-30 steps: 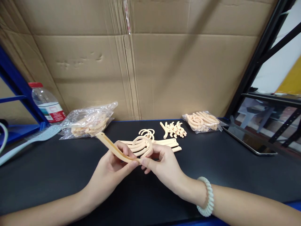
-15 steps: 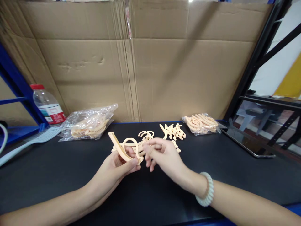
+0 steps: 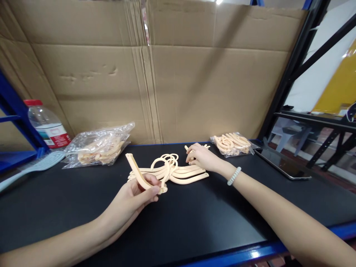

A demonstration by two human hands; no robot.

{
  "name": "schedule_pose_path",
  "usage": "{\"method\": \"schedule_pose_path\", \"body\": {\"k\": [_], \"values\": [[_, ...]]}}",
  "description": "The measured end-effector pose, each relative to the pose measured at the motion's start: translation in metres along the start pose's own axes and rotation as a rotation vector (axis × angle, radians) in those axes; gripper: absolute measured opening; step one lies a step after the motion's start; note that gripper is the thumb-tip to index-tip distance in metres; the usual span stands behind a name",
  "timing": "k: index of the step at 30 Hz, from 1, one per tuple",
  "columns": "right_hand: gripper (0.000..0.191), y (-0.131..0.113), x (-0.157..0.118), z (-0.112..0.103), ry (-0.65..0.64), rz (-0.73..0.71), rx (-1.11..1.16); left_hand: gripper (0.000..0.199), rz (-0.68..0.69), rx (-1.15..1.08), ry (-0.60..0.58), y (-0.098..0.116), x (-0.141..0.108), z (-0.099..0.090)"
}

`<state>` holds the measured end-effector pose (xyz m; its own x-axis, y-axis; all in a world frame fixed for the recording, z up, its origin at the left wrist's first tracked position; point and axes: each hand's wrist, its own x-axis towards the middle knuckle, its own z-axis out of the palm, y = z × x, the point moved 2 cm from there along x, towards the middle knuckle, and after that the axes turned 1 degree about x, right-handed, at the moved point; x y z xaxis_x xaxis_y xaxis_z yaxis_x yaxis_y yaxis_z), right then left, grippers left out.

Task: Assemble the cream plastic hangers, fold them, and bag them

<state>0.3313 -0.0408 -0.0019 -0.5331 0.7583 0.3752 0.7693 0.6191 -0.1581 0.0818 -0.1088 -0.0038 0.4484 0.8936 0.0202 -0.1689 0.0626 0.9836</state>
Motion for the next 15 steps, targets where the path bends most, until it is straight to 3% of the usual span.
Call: {"method": "schedule_pose_path", "body": {"k": [2, 5, 9, 12, 15], "values": [[0.017, -0.003, 0.003, -0.001, 0.06, 0.04, 0.079, 0.02, 0.001, -0.003, -0.021, 0.0, 0.0, 0.0], [0.012, -0.012, 0.005, -0.01, 0.258, 0.156, 0.301, 0.02, -0.016, 0.023, -0.02, 0.001, -0.001, -0.001], [0.016, -0.036, -0.003, -0.024, 0.568, 0.37, 0.923, 0.026, -0.035, 0.016, 0.003, 0.002, -0.001, -0.002], [0.022, -0.065, -0.011, -0.024, 0.565, 0.423, 1.33, 0.028, -0.022, -0.021, -0.008, 0.001, 0.001, -0.002], [0.019, -0.088, -0.016, -0.017, 0.512, 0.438, 1.467, 0.03, 0.008, -0.023, -0.006, -0.001, 0.002, -0.004]]}}
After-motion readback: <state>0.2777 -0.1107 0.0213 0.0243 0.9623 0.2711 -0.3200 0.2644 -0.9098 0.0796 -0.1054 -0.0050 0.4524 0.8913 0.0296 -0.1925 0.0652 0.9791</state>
